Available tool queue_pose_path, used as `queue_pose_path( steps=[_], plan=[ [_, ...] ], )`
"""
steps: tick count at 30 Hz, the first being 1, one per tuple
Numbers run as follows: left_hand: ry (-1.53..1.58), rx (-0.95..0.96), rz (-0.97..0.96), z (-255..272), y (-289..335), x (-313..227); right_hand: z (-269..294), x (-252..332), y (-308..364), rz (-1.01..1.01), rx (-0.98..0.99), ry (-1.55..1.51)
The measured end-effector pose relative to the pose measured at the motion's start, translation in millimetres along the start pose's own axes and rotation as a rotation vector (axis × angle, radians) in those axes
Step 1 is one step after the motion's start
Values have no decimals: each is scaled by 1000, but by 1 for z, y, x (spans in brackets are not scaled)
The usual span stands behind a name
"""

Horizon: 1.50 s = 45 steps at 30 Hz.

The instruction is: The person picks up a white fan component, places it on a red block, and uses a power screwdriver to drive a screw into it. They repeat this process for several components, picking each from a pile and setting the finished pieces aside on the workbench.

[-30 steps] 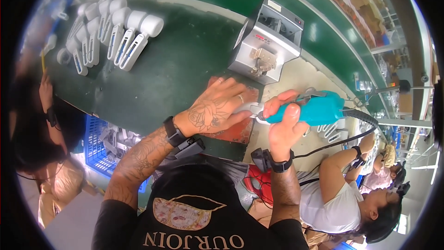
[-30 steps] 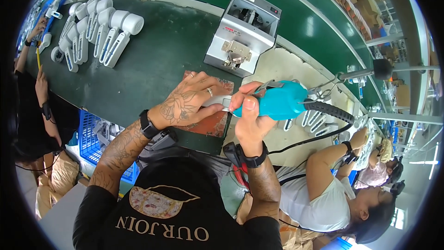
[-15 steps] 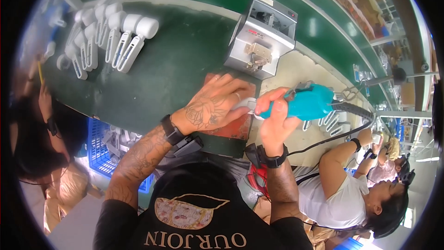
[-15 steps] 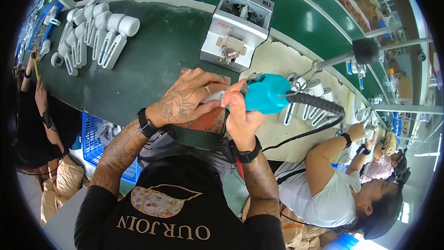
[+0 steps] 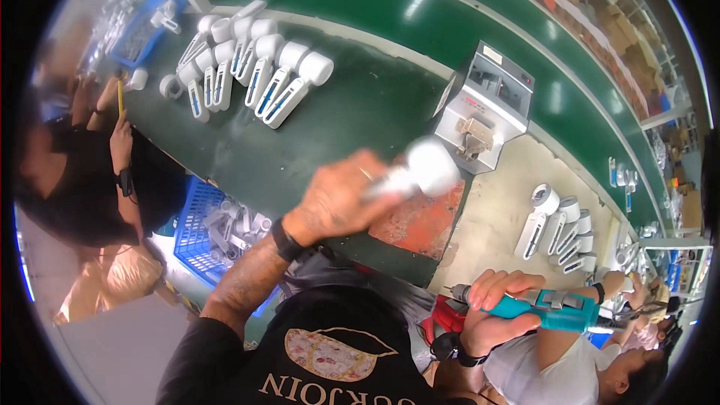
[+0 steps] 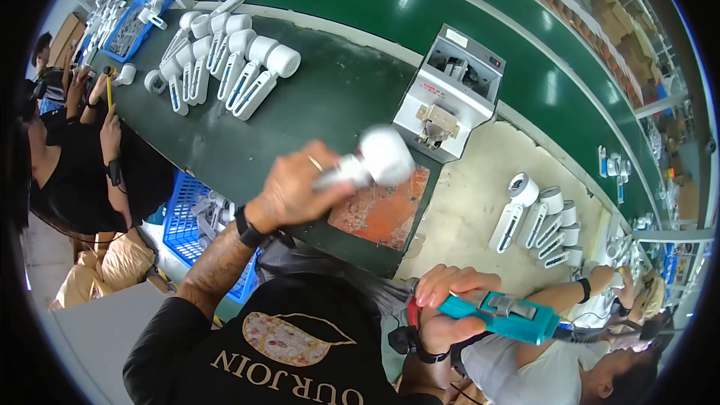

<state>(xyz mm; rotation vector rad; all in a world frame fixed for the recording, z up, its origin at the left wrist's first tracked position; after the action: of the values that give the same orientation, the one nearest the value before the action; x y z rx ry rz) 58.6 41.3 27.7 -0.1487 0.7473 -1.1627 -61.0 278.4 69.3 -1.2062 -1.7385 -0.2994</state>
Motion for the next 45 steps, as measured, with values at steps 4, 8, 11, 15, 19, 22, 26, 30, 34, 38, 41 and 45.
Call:
queue_pose_path(
  steps=[4, 8, 11, 15, 19, 22, 26, 30, 34, 38, 41, 45],
  plan=[
    [-373, -146, 235, 0, 2, 71, 22, 1, 8, -38, -37, 92],
    [-649, -196, 100, 11, -14, 69, 31, 1, 13, -82, -71, 124],
    [-359, -238, 3, -2, -47, -1, 35, 2, 16, -88, -69, 71],
    [358, 51, -215, -123, -75, -113, 42, 7, 26, -133, -54, -26],
    [100, 471, -141, -217, -105, -178, 40, 10, 35, -150, -41, 18],
    [164, 452, -134, -264, -106, -174, 41, 14, 45, -141, -62, 41],
    [131, 339, -47, -252, -104, -173, 45, 17, 46, -94, -79, 63],
    [219, 232, -184, -188, -101, -152, 55, 12, 34, -45, -114, 224],
    [251, 207, -262, -106, -80, -119, 57, 3, 12, 10, -135, 305],
    [135, 249, -368, -75, -52, -85, 47, -11, -4, -36, -105, 230],
    [160, 236, -383, -72, -42, -66, 27, -20, -24, -29, -63, 168],
    [150, 234, -363, -72, -32, -54, -7, -25, -61, 54, 0, 141]
  ],
)
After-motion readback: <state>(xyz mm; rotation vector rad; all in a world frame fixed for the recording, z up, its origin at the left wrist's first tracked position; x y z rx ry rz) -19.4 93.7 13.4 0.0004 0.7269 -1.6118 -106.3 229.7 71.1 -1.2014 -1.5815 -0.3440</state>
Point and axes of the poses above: each hand's wrist, its own y-axis away from the middle knuckle, its own z-axis out of the back of the hand, x = y × z, the point moved 4 cm from there along -y, towards the middle knuckle, and after that the axes turned 11 degrees about -y, right-handed, at the moved point
